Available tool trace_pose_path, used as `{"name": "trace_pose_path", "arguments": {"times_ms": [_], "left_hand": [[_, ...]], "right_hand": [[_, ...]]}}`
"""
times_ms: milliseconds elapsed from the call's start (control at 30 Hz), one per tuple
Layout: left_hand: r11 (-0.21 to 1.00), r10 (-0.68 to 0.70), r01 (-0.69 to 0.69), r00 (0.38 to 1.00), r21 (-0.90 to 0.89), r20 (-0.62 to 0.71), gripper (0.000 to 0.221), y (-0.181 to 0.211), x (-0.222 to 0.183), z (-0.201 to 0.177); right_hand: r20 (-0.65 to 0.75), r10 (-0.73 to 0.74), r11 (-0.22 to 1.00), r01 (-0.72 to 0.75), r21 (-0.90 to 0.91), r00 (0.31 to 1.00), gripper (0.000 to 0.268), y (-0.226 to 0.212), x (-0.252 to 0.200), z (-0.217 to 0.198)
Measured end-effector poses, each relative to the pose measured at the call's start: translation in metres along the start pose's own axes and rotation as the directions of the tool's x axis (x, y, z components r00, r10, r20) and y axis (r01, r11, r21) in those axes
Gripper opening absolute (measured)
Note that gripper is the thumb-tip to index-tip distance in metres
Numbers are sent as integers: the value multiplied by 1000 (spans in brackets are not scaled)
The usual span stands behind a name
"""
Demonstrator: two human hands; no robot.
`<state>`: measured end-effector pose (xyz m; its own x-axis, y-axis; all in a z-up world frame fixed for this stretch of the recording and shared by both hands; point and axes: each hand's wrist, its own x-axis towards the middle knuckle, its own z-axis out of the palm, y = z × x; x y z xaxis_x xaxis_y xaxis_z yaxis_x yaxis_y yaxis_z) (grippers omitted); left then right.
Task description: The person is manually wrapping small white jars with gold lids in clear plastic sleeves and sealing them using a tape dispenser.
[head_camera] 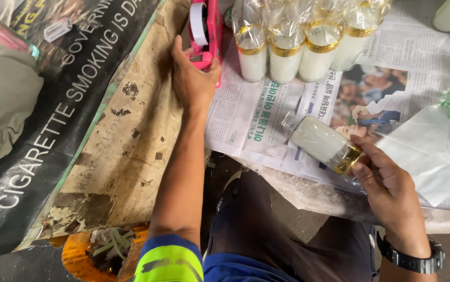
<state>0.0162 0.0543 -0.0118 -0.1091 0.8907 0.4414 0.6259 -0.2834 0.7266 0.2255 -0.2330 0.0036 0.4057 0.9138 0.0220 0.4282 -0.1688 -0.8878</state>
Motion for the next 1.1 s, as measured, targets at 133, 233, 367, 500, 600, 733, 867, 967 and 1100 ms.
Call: {"name": "trace_pose_path", "arguments": {"times_ms": [133, 233, 367, 500, 600, 733, 867, 967, 1100], "left_hand": [[985, 64, -52, 996, -166, 70, 75, -7, 7, -15], [988, -37, 73, 968, -138, 248, 79, -7, 17, -24], [967, -238, 251, 951, -42, 200, 44, -3, 33, -16], [888, -237, 231, 971, -399, 37, 27, -16, 44, 11], [540, -425, 152, 898, -828, -112, 42, -25, 42, 33], [346, -494, 86, 863, -934, -104, 25, -10, 20, 11], [343, -356, 67, 932, -937, -64, 10, -11, 10, -5], [563, -248, 92, 967, -821, -61, 16, -10, -2, -9], [674, -159, 49, 984, -737, -80, 18, -14, -12, -11]], "right_hand": [[8, 15, 1000, -15, -3, 1000, 44, -6, 0, -1], [13, -35, 999, 35, -36, 999, 43, -4, -1, 0], [4, -6, 999, 6, -34, 1000, 44, -2, -1, 0], [-10, 51, 999, -51, 1, 999, 44, -11, -1, 1], [-2, -14, 1000, 14, -16, 1000, 46, -3, -1, 0], [-10, -43, 999, 42, -16, 999, 44, 0, -1, 1], [-30, -1, 1000, 1, -4, 1000, 43, -9, -2, 4], [-49, 12, 1000, -11, 7, 999, 42, -7, -3, 4], [-29, -42, 999, 42, -4, 999, 43, -4, -3, 3]]}}
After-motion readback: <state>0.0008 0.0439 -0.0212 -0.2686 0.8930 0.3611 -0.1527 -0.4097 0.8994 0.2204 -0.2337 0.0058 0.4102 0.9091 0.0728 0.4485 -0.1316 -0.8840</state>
